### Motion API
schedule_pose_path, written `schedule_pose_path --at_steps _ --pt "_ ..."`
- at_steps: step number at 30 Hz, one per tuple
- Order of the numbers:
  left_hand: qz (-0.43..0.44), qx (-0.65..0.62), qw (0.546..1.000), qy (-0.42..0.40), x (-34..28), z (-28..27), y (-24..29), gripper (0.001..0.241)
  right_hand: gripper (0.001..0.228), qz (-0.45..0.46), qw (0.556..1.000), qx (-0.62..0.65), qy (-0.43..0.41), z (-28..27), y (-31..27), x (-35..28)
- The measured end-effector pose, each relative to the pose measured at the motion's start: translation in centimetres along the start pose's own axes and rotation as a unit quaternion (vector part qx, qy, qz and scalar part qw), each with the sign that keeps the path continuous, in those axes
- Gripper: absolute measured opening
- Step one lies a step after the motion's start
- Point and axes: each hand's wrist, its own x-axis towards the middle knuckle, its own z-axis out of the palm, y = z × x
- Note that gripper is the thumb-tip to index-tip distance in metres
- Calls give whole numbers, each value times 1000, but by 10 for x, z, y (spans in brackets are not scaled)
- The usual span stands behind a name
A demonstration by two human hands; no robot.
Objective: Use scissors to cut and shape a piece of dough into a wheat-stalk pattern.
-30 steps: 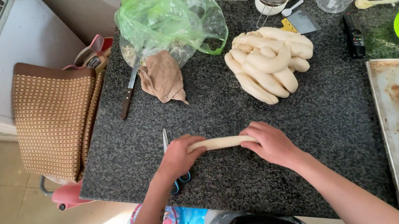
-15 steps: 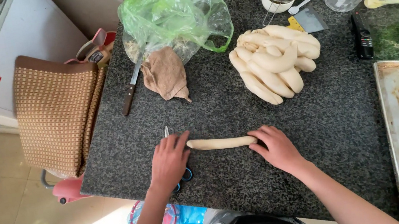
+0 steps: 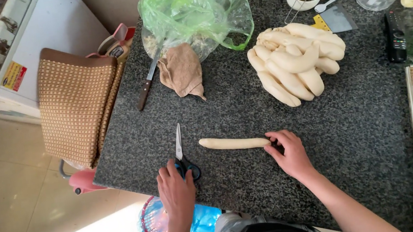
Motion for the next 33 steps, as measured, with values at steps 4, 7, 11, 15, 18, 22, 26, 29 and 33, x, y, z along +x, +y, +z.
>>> schedule_pose_path --at_steps 4,7,11,15,18,22,26,29,33 --pt "-62 16 997 -34 1 19 -16 71 34 35 999 32 -16 0 4 -3" --pt "-99 20 993 -61 3 23 -14 67 31 39 996 84 -6 -7 2 -4" --pt "-233 -68 962 -127 20 19 -21 72 32 53 992 117 -12 -13 7 -4" --pt "-200 -149 963 -98 19 29 -40 47 29 54 985 165 -9 -15 13 -6" --pt "-162 -208 961 -87 19 22 -40 40 31 75 981 179 -9 -12 17 -8" --pt "-74 -335 930 -134 41 -26 8 36 36 135 971 198 1 -5 27 -4" --pt "-39 -480 849 -217 70 -40 58 41 36 182 944 272 43 -6 16 -1" --pt "3 -424 880 -215 84 -34 82 53 27 200 947 216 131 -27 -36 10" --pt "236 -276 922 -132 84 -43 116 53 42 240 897 369 19 -39 -95 31"
